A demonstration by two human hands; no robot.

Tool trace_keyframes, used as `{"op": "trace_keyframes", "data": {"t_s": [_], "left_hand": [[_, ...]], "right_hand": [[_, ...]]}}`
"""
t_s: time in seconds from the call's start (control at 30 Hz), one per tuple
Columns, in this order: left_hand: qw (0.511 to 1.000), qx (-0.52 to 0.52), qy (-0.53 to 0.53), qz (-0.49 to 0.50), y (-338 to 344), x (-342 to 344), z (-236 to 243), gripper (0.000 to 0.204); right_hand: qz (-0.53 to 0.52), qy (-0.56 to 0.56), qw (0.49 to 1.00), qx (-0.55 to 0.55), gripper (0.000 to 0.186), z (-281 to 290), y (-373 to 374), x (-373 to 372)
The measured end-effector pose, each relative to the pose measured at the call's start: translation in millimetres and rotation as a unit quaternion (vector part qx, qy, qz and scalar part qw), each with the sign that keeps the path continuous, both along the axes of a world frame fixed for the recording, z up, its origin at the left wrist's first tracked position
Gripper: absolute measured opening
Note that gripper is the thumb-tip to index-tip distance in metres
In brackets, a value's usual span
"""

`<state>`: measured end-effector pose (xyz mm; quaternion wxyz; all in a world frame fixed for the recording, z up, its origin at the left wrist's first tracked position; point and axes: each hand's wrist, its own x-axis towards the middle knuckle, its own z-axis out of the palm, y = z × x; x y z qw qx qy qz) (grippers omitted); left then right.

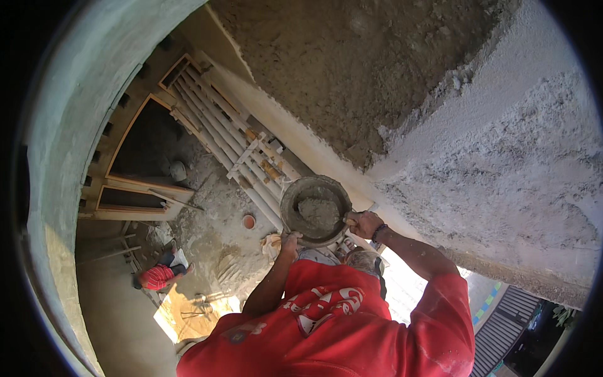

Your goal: The person applies mortar from a bucket to a wall using a trowel, spreading and smoothing the material across the surface.

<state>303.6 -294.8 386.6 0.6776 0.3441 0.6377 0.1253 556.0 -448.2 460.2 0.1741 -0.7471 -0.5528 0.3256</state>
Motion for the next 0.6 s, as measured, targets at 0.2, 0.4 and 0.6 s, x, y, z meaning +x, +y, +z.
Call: {"op": "trace_keyframes", "data": {"t_s": [0.2,0.4,0.6], "left_hand": [[0.996,0.007,-0.089,0.023,10,0,-40,0.045],[0.992,0.016,-0.111,0.062,9,1,-37,0.045],[0.991,0.009,-0.111,0.078,15,-7,-34,0.046]], "right_hand": [[-0.022,-0.036,0.998,0.041,0.040,158,46,45],[0.053,-0.016,0.984,0.167,0.042,321,97,65],[0.104,0.136,0.956,0.239,0.040,397,136,84]]}}
